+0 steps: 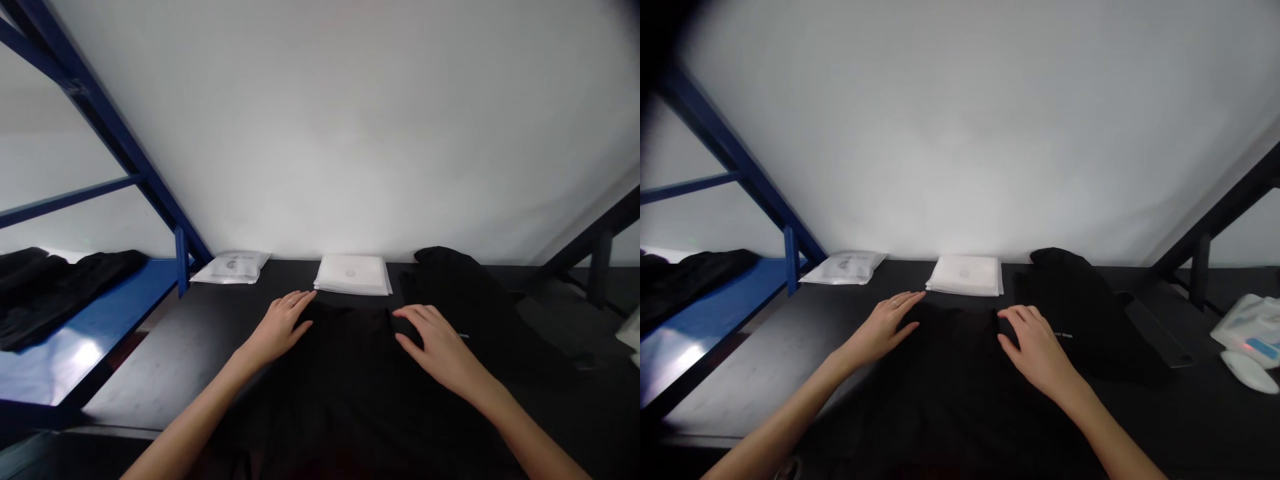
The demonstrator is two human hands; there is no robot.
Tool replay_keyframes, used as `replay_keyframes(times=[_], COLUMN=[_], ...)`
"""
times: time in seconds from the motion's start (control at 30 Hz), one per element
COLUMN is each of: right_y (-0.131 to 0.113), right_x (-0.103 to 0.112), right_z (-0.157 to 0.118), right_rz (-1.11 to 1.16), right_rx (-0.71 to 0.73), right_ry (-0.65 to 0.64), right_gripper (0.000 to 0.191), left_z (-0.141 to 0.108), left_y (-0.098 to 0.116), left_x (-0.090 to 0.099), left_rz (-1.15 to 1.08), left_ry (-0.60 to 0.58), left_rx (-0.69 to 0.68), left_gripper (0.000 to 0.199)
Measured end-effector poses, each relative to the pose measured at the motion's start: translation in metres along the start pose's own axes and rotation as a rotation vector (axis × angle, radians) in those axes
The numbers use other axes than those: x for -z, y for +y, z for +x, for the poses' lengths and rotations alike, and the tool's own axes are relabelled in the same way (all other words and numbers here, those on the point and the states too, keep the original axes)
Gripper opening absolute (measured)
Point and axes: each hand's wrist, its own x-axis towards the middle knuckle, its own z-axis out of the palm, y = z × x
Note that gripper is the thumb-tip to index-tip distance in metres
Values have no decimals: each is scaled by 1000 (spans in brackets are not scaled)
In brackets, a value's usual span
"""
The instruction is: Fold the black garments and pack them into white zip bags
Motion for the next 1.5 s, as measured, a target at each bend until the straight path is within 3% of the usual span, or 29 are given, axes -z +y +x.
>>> replay_keyframes(times=[0.17, 0.3, 0.4, 0.5, 0.63, 0.8, 0.97, 1.07, 1.2, 1.33, 1.5], right_y=[3, 3, -4, -13, -29, -46, -50, -40, -14, 4, 3], right_x=[-18, -17, -5, 9, 21, 18, 12, 15, 14, 8, 19], right_z=[37, 45, 41, 26, -7, -46, -67, -68, -64, -62, -68], right_rz=[42, 87, 125, 165, 144, 52, -26, -119, -278, -128, 36], right_rx=[40, 63, 67, 115, 347, 512, 474, 433, 189, 15, 107], right_ry=[-114, -108, -61, 17, 156, 83, 42, 52, 162, 206, 154], right_gripper=[25, 18, 21, 22, 30, 34, 24, 24, 42, 41, 39], left_z=[36, 41, 34, 15, -31, -89, -120, -130, -135, -131, -131], left_y=[-1, -2, 3, 10, 22, 32, 29, 25, 24, 27, 25], left_x=[-2, 6, 19, 31, 39, 32, 16, 8, 0, -3, -1], left_rz=[-39, -85, -117, -155, -226, -149, -9, 60, 157, 198, 200], left_ry=[-40, 5, 101, 183, 168, 143, 156, 160, 148, 135, 158], left_rx=[-10, -37, -51, -68, -190, -317, -304, -330, -402, -439, -442], left_gripper=[38, 18, 18, 21, 19, 17, 17, 35, 55, 50, 38])
